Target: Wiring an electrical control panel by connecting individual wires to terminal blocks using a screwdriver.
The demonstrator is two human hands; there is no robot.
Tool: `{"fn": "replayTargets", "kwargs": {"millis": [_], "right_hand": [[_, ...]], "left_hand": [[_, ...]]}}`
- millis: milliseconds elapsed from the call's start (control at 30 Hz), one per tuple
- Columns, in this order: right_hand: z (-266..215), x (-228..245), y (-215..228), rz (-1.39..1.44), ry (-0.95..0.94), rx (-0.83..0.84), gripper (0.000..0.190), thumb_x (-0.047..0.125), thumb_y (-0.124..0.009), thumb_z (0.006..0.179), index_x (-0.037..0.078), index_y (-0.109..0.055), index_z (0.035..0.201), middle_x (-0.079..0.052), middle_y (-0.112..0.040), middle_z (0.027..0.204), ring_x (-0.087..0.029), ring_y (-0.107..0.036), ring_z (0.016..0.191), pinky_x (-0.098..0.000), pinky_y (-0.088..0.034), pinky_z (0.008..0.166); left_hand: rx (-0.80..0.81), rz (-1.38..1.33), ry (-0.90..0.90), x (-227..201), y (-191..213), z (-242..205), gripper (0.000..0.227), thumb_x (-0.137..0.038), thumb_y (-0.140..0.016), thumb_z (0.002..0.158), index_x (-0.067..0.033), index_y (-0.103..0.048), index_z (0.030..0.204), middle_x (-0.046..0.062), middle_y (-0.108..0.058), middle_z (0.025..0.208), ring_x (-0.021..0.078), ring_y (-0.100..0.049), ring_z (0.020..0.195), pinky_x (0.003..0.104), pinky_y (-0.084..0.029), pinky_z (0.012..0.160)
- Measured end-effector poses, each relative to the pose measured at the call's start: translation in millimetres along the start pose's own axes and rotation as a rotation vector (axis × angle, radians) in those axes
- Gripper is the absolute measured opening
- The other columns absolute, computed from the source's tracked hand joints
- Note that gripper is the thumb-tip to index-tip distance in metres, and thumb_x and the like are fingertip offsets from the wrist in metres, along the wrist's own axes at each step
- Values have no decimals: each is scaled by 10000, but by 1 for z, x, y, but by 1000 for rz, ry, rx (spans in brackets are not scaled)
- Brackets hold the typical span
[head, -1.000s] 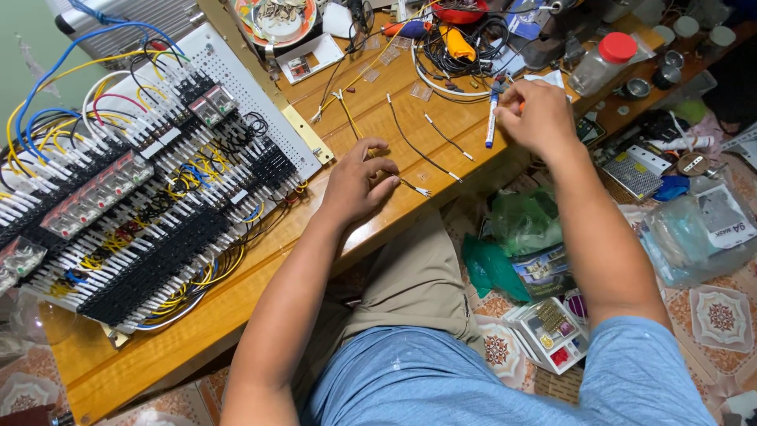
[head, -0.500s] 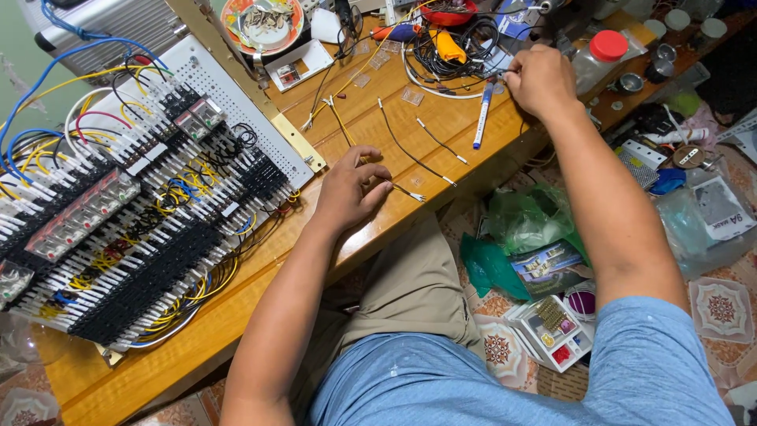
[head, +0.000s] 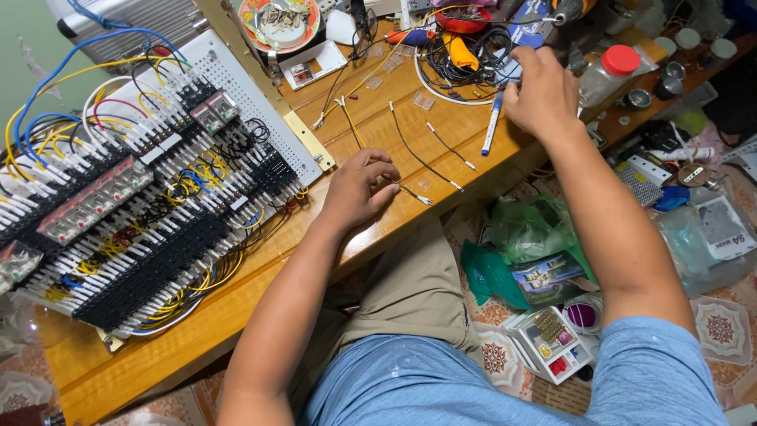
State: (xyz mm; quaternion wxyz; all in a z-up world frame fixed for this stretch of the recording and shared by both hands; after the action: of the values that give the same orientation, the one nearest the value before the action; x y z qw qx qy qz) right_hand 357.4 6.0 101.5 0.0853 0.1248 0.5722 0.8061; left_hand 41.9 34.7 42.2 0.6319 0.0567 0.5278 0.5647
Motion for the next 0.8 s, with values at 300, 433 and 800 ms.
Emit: {"fn": "replayTargets", "kwargs": {"millis": [300,433,800], "right_hand": [[44,13,-88,-256,281,190,314,287,-625,959,247,-714,1257,-109,-650,1124,-415,-688,871,-557,-545,640],[58,0,-98,-308,258,108,206,304,-590,1039,165,-736,1081,-123,-656,1044,-428,-700,719,-540,-538,550],[81,-10,-105,-449,199,44,356,437,-689,999,104,-779,911,-81,-702,873,-346,-703,712,-466,-548,539]], "left_hand": [[27,-15,51,3,0,-2,127,-261,-761,891,-193,-731,994,33,-635,1181,265,-668,975,434,-518,829],[38,0,38,4,-2,-1,128,-259,-754,894,-188,-739,999,36,-634,1161,267,-672,989,431,-517,848],[27,-25,42,5,-3,-1,94,-254,-749,893,-194,-718,958,31,-645,1157,266,-669,986,419,-506,850]]}}
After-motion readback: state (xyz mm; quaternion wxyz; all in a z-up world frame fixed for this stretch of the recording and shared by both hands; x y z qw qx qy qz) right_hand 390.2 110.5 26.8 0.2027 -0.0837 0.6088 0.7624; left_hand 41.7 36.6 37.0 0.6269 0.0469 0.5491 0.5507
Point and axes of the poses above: each hand's wrist, its own z-axis towards the middle knuckle, its own y-axis out of the back of the hand, x = y × z, the point moved 9 cm from there along z, towards the middle knuckle
